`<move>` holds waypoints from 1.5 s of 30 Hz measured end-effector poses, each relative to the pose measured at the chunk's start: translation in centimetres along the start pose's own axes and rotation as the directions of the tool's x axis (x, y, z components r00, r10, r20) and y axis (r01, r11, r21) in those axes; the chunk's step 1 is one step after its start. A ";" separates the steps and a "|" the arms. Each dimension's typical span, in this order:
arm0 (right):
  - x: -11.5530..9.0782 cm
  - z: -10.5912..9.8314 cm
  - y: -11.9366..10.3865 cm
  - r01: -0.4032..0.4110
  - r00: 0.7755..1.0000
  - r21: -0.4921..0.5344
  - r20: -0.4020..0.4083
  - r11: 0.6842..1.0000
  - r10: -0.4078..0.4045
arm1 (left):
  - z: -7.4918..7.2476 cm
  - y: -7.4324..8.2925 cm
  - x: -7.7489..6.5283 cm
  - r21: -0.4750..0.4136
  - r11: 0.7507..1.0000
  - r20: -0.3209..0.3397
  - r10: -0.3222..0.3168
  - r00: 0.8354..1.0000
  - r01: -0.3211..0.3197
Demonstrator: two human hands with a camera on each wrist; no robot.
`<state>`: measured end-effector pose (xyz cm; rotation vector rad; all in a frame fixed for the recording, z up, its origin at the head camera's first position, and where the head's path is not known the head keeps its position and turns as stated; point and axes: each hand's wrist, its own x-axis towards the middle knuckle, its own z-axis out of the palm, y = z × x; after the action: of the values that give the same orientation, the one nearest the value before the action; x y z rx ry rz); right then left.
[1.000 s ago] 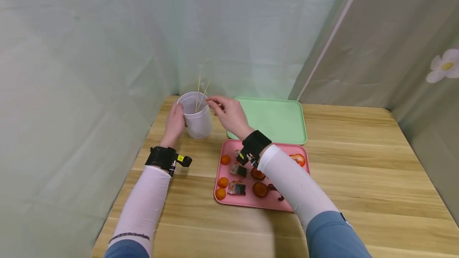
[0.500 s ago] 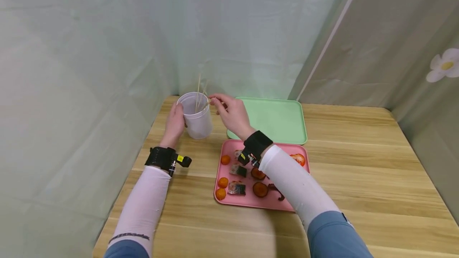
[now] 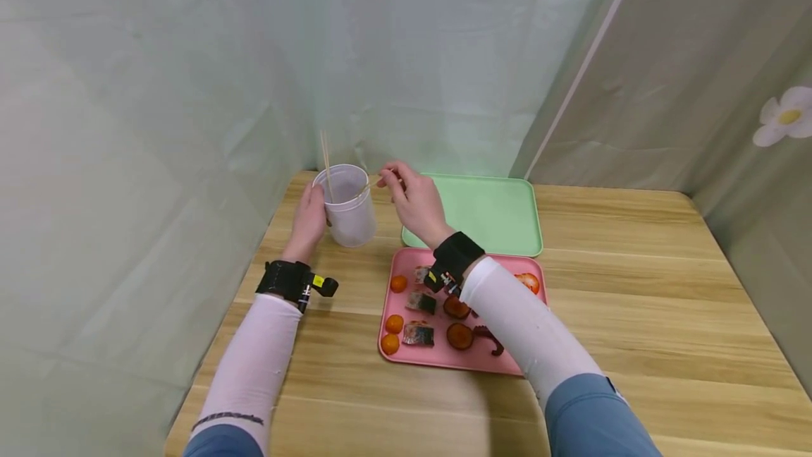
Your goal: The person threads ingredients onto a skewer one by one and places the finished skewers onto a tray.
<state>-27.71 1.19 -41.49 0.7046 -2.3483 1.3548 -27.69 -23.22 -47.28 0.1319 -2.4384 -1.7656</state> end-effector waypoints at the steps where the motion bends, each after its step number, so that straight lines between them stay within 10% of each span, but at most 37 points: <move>1: 0.0 0.0 0.1 0.006 1.000 -0.005 -0.005 1.000 -0.006 | 0.0 0.0 0.0 0.002 1.000 0.000 0.001 1.000 -0.001; 23: -1.5 -3.7 1.4 0.164 0.957 0.125 -0.261 0.978 -0.127 | -1.2 0.1 0.5 0.034 0.999 0.032 -0.011 0.999 0.010; 38: -4.2 -6.9 2.4 0.130 0.935 0.293 -0.355 0.947 -0.019 | -2.1 0.1 0.5 0.017 1.000 0.051 0.003 0.999 -0.004; 45: -6.7 -9.4 3.1 0.034 0.922 0.380 -0.370 0.924 0.118 | -2.4 1.0 -1.0 -0.037 0.996 -0.110 0.080 0.991 -0.084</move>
<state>-23.54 12.34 -42.56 0.4294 -1.8187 1.8088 -26.31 -25.03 -45.62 0.1182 -2.2970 -1.7256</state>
